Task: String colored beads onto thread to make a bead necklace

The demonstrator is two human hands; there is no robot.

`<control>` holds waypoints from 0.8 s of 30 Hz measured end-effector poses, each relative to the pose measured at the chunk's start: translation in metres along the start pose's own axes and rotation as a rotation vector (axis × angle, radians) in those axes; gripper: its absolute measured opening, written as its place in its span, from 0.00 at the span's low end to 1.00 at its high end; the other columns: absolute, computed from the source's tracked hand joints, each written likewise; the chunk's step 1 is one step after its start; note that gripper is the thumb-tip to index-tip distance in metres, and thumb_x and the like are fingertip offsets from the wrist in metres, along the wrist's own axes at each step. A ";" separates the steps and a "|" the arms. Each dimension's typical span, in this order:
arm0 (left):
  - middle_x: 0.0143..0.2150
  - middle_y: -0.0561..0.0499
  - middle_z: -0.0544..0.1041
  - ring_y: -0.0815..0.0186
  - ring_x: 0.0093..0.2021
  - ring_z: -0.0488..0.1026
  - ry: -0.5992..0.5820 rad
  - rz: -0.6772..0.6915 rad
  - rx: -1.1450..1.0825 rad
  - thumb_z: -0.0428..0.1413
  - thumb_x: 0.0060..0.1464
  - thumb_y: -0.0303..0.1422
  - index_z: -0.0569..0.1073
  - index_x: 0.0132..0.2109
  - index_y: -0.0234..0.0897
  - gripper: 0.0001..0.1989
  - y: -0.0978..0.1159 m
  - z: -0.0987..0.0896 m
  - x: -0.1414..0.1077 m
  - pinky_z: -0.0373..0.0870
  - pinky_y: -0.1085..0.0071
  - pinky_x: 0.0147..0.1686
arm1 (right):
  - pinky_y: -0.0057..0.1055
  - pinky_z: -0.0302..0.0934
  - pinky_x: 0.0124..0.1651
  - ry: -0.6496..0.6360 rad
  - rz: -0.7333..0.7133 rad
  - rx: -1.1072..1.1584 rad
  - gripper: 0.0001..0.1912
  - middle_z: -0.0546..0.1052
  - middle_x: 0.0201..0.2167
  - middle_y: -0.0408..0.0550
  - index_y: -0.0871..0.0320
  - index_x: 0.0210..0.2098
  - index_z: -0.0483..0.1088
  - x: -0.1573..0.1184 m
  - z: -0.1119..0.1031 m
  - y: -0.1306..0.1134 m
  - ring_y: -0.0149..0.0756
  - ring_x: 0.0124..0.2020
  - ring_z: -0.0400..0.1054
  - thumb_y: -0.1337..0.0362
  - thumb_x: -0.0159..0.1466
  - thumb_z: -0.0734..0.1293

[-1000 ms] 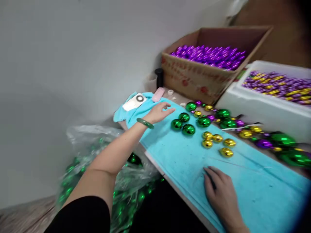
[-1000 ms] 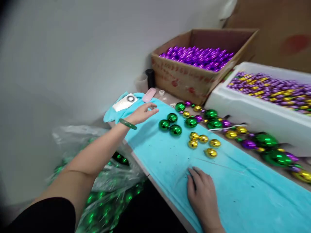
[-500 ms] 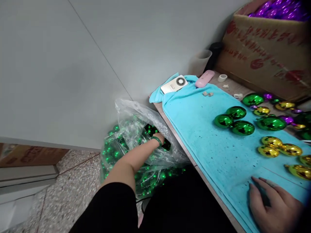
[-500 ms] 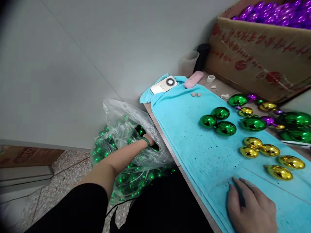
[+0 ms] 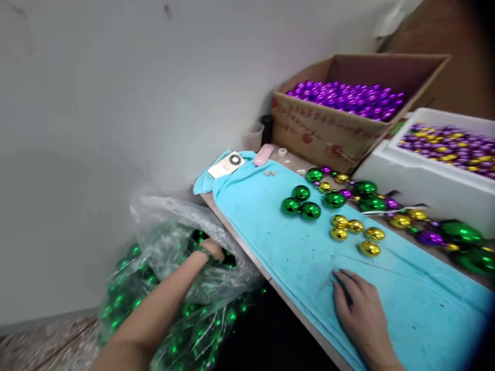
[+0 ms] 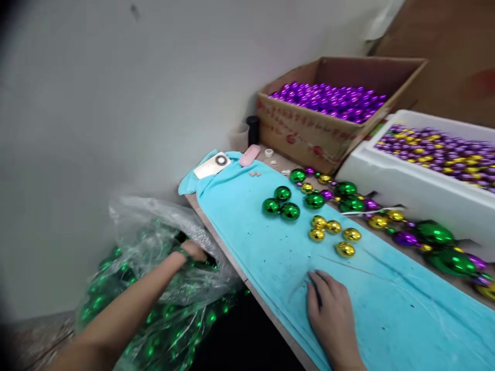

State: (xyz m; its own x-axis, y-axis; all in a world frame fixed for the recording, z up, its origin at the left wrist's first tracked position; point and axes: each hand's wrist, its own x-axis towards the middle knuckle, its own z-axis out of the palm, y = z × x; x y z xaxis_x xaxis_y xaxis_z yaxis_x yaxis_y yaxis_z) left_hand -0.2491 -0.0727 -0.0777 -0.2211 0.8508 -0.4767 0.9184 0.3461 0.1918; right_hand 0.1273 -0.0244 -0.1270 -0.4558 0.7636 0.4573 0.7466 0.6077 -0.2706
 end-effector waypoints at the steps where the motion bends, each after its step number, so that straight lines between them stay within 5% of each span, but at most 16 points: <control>1: 0.33 0.52 0.76 0.62 0.33 0.73 -0.081 0.064 -0.001 0.66 0.35 0.29 0.75 0.35 0.37 0.15 0.002 -0.016 -0.012 0.70 0.71 0.30 | 0.47 0.62 0.46 -0.009 0.023 0.014 0.13 0.74 0.42 0.57 0.59 0.44 0.70 0.000 0.001 -0.001 0.48 0.42 0.68 0.60 0.64 0.59; 4: 0.39 0.55 0.76 0.63 0.35 0.73 -0.240 0.387 -0.118 0.62 0.42 0.38 0.72 0.44 0.46 0.19 0.028 -0.060 -0.041 0.70 0.73 0.31 | 0.49 0.63 0.47 -0.019 0.080 0.050 0.12 0.73 0.43 0.57 0.58 0.45 0.69 0.000 0.001 -0.005 0.48 0.43 0.67 0.63 0.64 0.60; 7: 0.52 0.50 0.71 0.60 0.49 0.69 0.032 0.621 -0.281 0.55 0.50 0.41 0.64 0.54 0.47 0.23 0.084 -0.073 -0.041 0.67 0.67 0.48 | 0.49 0.65 0.47 0.005 0.122 0.075 0.12 0.74 0.44 0.56 0.57 0.45 0.70 -0.001 -0.001 -0.009 0.48 0.44 0.68 0.64 0.64 0.60; 9: 0.55 0.47 0.68 0.58 0.54 0.64 0.214 0.733 -0.248 0.55 0.50 0.38 0.62 0.56 0.44 0.25 0.128 -0.064 -0.025 0.61 0.64 0.55 | 0.48 0.67 0.46 0.030 0.127 0.089 0.12 0.75 0.44 0.55 0.56 0.45 0.71 -0.003 -0.001 -0.008 0.47 0.43 0.70 0.64 0.64 0.61; 12: 0.56 0.45 0.66 0.55 0.53 0.64 0.271 0.813 -0.059 0.55 0.49 0.34 0.63 0.56 0.43 0.25 0.178 -0.041 0.012 0.64 0.60 0.53 | 0.42 0.71 0.44 0.048 0.091 0.108 0.12 0.76 0.43 0.54 0.55 0.44 0.73 -0.004 -0.002 0.000 0.45 0.43 0.72 0.63 0.64 0.62; 16: 0.62 0.47 0.61 0.52 0.56 0.62 0.266 0.829 0.063 0.54 0.51 0.33 0.58 0.60 0.47 0.29 0.192 -0.019 0.044 0.64 0.55 0.54 | 0.34 0.72 0.42 0.043 0.076 0.136 0.14 0.77 0.44 0.53 0.55 0.44 0.74 0.015 -0.018 0.018 0.43 0.44 0.74 0.61 0.65 0.59; 20: 0.64 0.43 0.59 0.49 0.60 0.59 0.334 0.842 -0.040 0.56 0.50 0.34 0.54 0.64 0.45 0.35 0.180 -0.012 0.044 0.59 0.51 0.58 | 0.39 0.69 0.46 0.111 0.098 0.100 0.15 0.77 0.45 0.54 0.54 0.46 0.72 0.088 -0.064 0.039 0.45 0.47 0.72 0.59 0.65 0.58; 24: 0.51 0.45 0.72 0.56 0.50 0.69 0.438 0.966 -0.428 0.55 0.54 0.38 0.68 0.54 0.44 0.20 0.173 -0.030 0.037 0.71 0.60 0.48 | 0.38 0.65 0.48 0.073 0.037 -0.025 0.15 0.76 0.43 0.54 0.57 0.46 0.70 0.217 -0.120 0.054 0.43 0.46 0.70 0.61 0.66 0.56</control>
State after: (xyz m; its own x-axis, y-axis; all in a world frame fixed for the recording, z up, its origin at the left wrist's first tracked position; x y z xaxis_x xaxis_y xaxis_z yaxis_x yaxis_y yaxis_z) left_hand -0.1085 0.0300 -0.0366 0.3443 0.8702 0.3524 0.5984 -0.4926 0.6318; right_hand 0.1272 0.1482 0.0590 -0.3917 0.7669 0.5083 0.7747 0.5729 -0.2674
